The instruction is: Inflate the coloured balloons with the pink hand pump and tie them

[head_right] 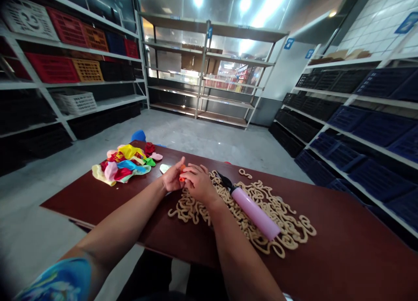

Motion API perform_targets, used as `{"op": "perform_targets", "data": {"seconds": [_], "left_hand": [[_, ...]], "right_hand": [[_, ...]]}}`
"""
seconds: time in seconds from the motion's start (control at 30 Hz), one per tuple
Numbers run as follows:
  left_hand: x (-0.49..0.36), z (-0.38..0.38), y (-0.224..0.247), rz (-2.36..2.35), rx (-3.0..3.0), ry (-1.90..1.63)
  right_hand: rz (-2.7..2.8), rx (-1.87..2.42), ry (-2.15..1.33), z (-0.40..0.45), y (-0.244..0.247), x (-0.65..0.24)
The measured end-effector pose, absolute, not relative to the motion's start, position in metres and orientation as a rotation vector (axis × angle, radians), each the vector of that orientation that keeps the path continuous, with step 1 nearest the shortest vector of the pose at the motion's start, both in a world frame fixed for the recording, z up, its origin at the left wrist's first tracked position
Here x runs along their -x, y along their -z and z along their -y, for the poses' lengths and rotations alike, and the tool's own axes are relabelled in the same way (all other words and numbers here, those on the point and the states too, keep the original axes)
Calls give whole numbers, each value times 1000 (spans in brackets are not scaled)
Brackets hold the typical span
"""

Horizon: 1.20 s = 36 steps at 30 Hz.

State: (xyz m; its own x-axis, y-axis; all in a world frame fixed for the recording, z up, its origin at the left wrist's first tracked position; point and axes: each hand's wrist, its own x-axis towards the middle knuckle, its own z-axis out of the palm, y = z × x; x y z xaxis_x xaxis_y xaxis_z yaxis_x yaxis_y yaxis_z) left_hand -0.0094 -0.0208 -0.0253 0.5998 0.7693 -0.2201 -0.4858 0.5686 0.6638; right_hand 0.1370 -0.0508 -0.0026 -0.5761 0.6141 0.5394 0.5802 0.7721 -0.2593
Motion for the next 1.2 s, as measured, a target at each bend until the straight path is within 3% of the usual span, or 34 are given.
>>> {"op": "perform_targets", "data": {"seconds": [0.2,0.33,0.43,0.8,1.2], "left_hand": [[25,10,28,-369,-435,-1149],[35,11,21,-187,-408,-1253],[37,12,20,-104,-376,-1291],[34,2,30,-233,-283,-1429],[19,9,29,-304,-374,-1377]], "right_hand": [[2211,1348,1,71,-35,-203],[2098,1939,165,105,-19,-272],[2170,2132,53,127,3,-305],[2252,1674,146,156,-2,-243],[2293,1619,211,138,10,-208]]}}
